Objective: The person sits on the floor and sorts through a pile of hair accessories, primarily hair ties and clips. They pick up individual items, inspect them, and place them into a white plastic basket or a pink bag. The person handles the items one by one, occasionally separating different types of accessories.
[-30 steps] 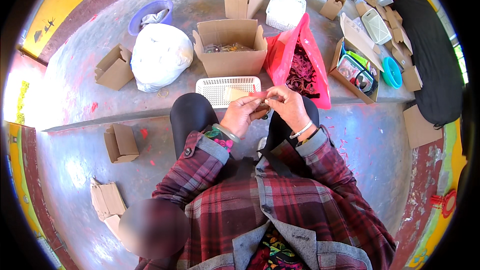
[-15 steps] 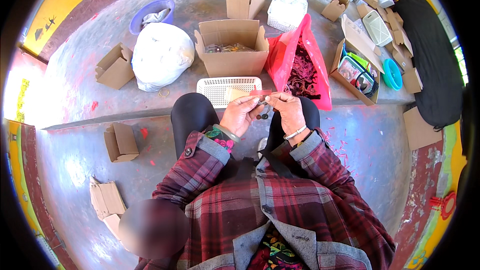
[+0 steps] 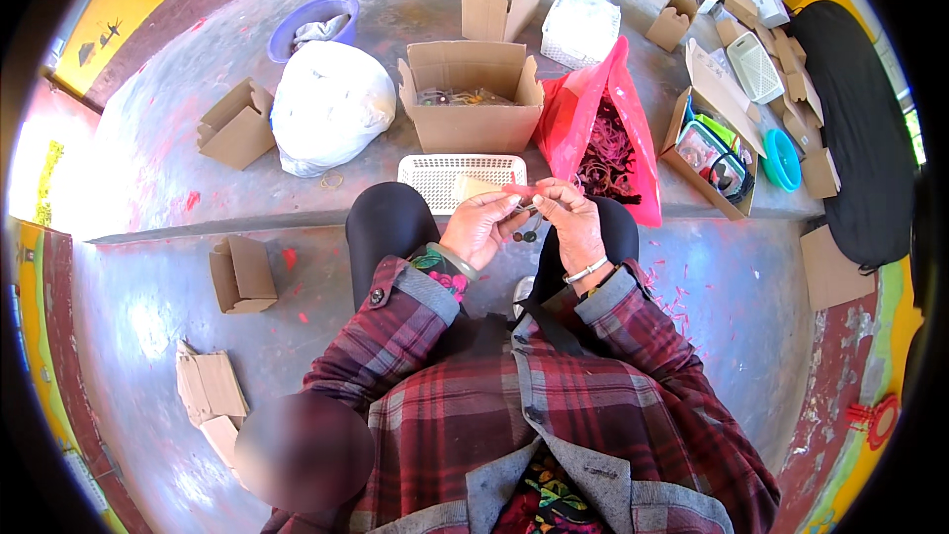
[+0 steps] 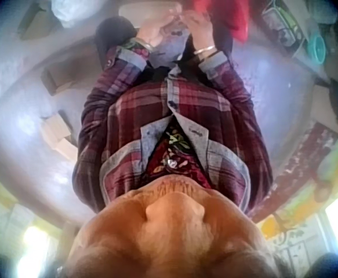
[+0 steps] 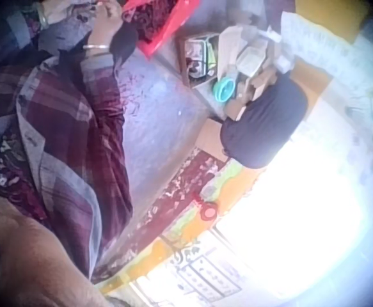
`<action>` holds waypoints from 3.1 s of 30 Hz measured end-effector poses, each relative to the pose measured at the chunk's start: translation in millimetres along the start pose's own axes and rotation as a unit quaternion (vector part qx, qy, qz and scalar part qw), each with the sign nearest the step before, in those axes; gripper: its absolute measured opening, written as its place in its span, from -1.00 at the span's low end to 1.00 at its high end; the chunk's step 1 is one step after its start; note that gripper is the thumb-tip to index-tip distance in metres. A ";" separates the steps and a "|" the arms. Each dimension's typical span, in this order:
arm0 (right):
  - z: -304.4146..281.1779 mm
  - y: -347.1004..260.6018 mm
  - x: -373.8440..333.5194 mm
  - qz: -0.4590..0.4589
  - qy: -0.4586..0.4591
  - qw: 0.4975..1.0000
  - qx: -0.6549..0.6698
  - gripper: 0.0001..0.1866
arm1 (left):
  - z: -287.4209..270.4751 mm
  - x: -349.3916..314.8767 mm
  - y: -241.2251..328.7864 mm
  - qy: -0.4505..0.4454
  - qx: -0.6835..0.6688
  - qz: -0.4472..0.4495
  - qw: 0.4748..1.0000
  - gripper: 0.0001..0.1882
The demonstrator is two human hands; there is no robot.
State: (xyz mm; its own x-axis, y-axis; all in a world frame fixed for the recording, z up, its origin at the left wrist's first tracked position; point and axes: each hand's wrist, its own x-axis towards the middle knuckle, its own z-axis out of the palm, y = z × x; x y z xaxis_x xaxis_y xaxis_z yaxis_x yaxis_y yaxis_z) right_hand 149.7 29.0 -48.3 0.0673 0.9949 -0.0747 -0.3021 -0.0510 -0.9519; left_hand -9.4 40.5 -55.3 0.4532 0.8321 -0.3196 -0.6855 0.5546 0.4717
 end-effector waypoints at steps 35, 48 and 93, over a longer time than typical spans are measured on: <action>21.5 -22.7 -10.7 -0.355 -0.009 0.779 -0.517 -0.86 | -0.1 2.2 -11.9 -0.007 0.171 0.033 0.985 -0.72; 17.0 -14.7 -11.9 -0.382 -0.041 0.653 -0.653 -0.93 | -1.5 2.5 -22.1 0.009 0.642 0.298 0.706 -0.77; 6.7 -6.6 0.4 -0.160 0.017 0.917 -0.366 -0.93 | 1.8 1.5 -16.0 0.021 0.316 0.065 0.946 -0.74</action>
State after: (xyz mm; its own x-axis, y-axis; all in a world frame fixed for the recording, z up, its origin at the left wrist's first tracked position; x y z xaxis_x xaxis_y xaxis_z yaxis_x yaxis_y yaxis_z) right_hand 145.4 30.3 -40.1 0.0754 0.9663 0.2462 0.4558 0.1862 -0.8704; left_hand 3.3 32.9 -61.9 0.3569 0.9000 -0.2504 -0.2496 0.3502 0.9028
